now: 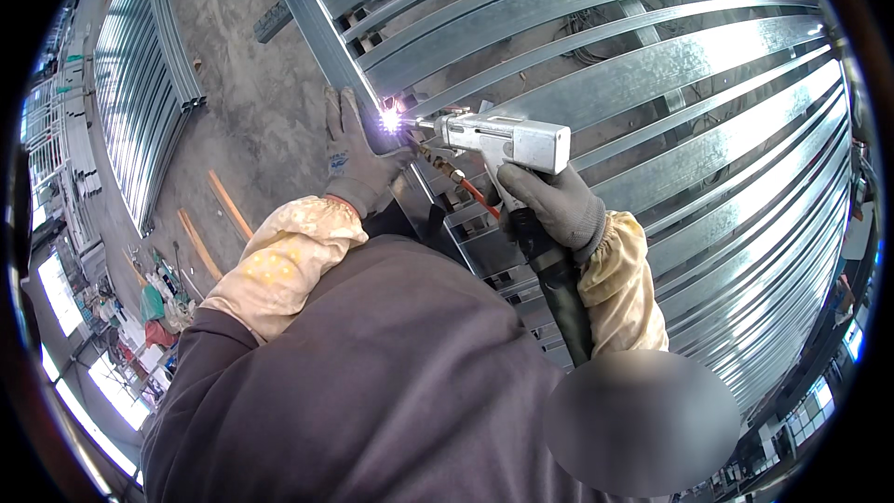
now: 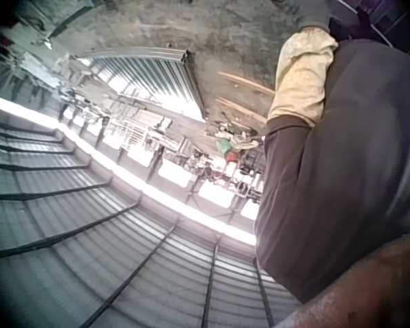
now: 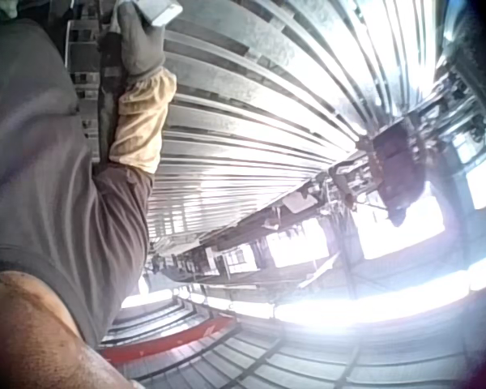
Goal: The person welds a metal frame using a handheld welding gun. They repeatedly position the tool at intersections of metal bars and apply welds, creating bright sparks. The person adjusts the frame and repositions the tool multiple times to complete welds along the structure.
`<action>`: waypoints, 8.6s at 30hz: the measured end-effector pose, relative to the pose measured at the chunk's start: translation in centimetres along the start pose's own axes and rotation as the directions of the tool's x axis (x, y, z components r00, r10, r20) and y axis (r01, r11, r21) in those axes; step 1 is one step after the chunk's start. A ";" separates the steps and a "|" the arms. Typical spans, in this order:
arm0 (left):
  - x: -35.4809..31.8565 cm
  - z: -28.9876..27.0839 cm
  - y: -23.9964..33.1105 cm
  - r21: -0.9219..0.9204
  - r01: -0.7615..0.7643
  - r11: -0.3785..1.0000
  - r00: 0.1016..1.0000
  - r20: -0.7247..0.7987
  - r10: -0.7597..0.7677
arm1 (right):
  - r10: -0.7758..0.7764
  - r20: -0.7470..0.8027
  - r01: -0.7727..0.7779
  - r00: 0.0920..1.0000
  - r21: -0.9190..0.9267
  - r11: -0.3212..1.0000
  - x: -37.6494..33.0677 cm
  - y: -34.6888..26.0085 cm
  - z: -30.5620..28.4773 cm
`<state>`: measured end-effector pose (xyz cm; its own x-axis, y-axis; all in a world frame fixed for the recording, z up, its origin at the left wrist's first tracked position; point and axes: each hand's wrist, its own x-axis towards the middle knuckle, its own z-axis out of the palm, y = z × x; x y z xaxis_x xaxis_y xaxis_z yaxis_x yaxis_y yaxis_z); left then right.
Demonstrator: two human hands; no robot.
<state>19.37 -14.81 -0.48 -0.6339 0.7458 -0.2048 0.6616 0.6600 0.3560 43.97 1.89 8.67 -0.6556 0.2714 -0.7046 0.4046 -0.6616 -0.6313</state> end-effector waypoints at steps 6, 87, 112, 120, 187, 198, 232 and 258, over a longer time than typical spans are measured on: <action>0.0 0.3 -0.6 0.024 -0.035 0.999 0.999 0.007 0.035 | -0.036 -0.009 0.037 0.999 0.015 0.999 0.1 0.0 0.2; -9.2 1.2 5.9 0.078 -0.875 0.477 0.481 0.247 0.841 | -0.612 -0.788 0.714 0.065 -0.392 0.581 -39.9 3.5 5.2; -10.8 8.2 11.4 0.155 -0.643 0.750 0.759 -0.002 0.651 | -0.212 0.063 0.204 0.975 0.109 0.973 -4.0 7.2 -3.7; -10.7 9.0 11.2 0.218 -0.601 0.769 0.796 0.069 0.602 | -0.192 0.119 0.179 0.974 0.115 0.977 -2.5 7.4 -3.4; -10.9 4.8 11.6 0.056 -0.670 0.740 0.742 0.081 0.666 | -0.170 0.074 0.173 0.983 -0.036 0.984 -4.1 5.5 -2.2; -13.9 7.1 9.1 0.005 -0.723 0.691 0.689 -0.060 0.722 | -0.338 0.074 0.345 0.938 -0.120 0.931 -4.0 5.8 -2.3; -13.1 5.2 8.7 -0.031 -0.773 0.634 0.634 -0.077 0.769 | -0.133 0.105 0.143 0.985 -0.091 0.985 -5.5 4.0 -1.7; -12.9 4.6 8.5 -0.055 -0.790 0.611 0.613 -0.115 0.782 | -0.067 0.095 0.075 0.993 -0.090 0.993 -6.4 3.2 -1.3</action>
<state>35.05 -18.39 1.03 0.0828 0.9627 0.2575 0.8827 -0.1908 0.4295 50.32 -1.04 10.72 -0.7386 0.2476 -0.6270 0.4096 -0.5740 -0.7091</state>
